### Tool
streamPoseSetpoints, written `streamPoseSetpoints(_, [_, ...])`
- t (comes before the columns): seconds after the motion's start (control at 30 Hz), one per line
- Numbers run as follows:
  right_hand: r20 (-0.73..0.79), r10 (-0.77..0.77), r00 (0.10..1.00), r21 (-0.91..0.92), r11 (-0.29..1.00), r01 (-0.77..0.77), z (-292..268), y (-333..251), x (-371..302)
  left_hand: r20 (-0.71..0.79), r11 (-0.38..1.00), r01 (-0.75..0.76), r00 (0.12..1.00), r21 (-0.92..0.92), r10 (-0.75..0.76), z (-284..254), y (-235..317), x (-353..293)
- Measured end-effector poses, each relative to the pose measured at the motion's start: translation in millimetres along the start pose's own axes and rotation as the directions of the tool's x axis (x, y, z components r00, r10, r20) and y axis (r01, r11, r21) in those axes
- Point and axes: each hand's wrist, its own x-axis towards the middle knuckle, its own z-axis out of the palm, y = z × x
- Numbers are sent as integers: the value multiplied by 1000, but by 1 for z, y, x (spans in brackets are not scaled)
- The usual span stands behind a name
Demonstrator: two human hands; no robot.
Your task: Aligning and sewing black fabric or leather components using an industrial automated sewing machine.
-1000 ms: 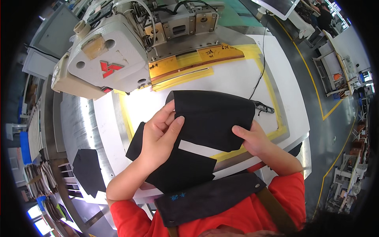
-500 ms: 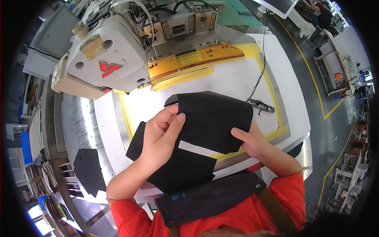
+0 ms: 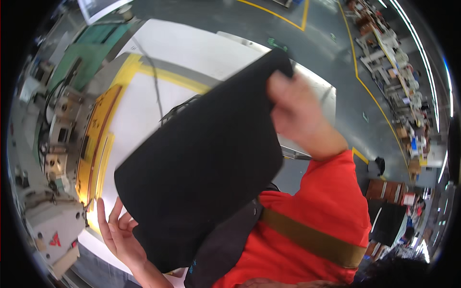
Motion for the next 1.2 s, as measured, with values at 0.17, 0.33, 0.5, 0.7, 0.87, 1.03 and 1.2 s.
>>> streamPoseSetpoints(0.17, [-614, -396, 683, -354, 911, 209, -102, -81, 6, -175, 966, 217, 965, 137, -192, 7, -11, 11])
streamPoseSetpoints(0.33, [-822, -365, 437, -321, 931, 173, -253, -91, 50, -112, 953, 244, 967, 178, -227, -9, -17, 7])
streamPoseSetpoints(0.5, [-732, -541, 414, -548, 829, 114, -318, -73, 81, -169, 940, 251, 962, 233, -215, -13, -14, 2])
streamPoseSetpoints(0.7, [-798, -327, 506, -193, 934, 299, -250, -37, 32, 65, 912, 277, 948, 303, -310, 20, -6, -7])
streamPoseSetpoints(0.87, [-466, -257, 846, 60, 945, 321, -127, -19, -28, 655, 903, 275, 622, 329, -428, 149, -5, 10])
streamPoseSetpoints(1.03, [-49, -9, 999, 2, 1000, 9, -74, 55, -76, 546, 893, 421, 791, -157, -277, 197, -23, 13])
streamPoseSetpoints(1.2, [442, -159, 883, -665, 603, 442, -141, 72, -99, 77, 957, 283, 957, -53, -279, 170, 2, 10])
